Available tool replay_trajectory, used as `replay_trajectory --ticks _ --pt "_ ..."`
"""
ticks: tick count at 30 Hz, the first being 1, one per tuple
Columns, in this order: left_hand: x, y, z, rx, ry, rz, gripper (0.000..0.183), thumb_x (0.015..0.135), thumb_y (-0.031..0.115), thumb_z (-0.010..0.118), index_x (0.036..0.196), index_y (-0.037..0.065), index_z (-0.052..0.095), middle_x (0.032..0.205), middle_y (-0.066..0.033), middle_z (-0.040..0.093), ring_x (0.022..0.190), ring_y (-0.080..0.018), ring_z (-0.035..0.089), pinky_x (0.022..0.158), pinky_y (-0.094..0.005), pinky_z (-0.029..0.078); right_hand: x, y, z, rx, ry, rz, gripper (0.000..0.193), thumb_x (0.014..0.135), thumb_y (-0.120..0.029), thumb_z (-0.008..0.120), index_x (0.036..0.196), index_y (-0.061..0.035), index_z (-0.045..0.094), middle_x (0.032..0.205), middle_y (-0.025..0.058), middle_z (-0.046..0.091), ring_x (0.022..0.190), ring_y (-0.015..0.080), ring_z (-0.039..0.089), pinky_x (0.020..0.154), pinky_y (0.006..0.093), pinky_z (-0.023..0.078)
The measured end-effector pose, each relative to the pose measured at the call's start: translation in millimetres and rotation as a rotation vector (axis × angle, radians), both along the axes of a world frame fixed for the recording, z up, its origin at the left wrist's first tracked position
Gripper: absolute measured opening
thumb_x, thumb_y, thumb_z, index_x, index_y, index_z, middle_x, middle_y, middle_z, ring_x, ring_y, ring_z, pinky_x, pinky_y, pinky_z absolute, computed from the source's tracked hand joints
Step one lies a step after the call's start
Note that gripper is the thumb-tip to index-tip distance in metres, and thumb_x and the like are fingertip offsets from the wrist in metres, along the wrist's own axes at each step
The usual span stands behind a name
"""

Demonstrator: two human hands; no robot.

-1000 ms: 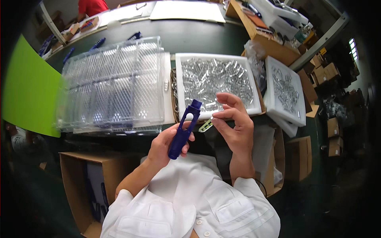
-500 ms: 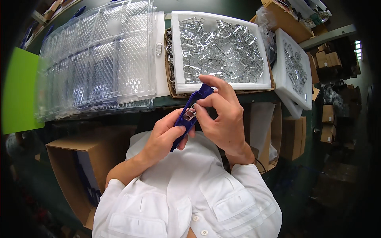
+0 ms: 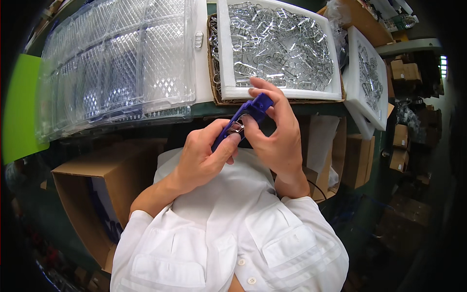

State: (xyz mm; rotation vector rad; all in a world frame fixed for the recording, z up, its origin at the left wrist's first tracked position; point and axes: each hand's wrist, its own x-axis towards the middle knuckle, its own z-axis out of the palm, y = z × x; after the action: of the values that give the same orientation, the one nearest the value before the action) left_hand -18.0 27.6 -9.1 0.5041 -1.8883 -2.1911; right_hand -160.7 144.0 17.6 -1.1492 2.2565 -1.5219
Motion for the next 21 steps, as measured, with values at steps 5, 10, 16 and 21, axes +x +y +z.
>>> replay_trajectory --ticks 5,10,16,21 --pt "-6 -2 5 0.023 -0.106 0.02 0.023 0.105 0.019 0.064 0.101 -0.004 0.069 0.072 -0.0052 0.069 0.064 -0.0109 0.069 0.06 -0.0262 0.055 -9 0 -14 -0.072 -0.323 0.064 0.03 0.086 0.002 0.074 0.113 -0.0011 0.061 0.114 0.0079 0.071 0.096 0.0146 0.072 0.088 0.0323 0.058" --pt "-4 1 1 0.056 -0.167 0.029 0.024 0.105 0.018 0.064 0.094 -0.003 0.069 0.07 -0.003 0.067 0.062 -0.0078 0.065 0.058 -0.0248 0.054 -2 1 -23 -0.1 -0.374 0.056 0.028 0.085 0.003 0.074 0.108 -0.0019 0.059 0.1 0.0071 0.07 0.086 0.0144 0.07 0.082 0.0306 0.057" --pt "-5 -7 -9 0.147 -0.225 -0.022 0.02 0.107 0.016 0.06 0.099 -0.001 0.068 0.072 -0.0031 0.067 0.062 -0.0084 0.065 0.056 -0.0253 0.054 1 -1 -20 0.074 -0.375 0.035 0.031 0.086 0.014 0.068 0.112 -0.0004 0.057 0.108 0.009 0.066 0.102 0.0131 0.065 0.09 0.0288 0.055" --pt "-1 -20 -4 0.153 -0.097 -0.2 0.03 0.107 0.02 0.062 0.127 -0.002 0.062 0.094 -0.0081 0.07 0.076 -0.0112 0.067 0.069 -0.0265 0.056 -8 -3 -27 -0.207 -0.509 0.092 0.03 0.089 0.007 0.072 0.115 -0.0002 0.059 0.106 0.0064 0.068 0.1 0.0118 0.067 0.089 0.029 0.055"
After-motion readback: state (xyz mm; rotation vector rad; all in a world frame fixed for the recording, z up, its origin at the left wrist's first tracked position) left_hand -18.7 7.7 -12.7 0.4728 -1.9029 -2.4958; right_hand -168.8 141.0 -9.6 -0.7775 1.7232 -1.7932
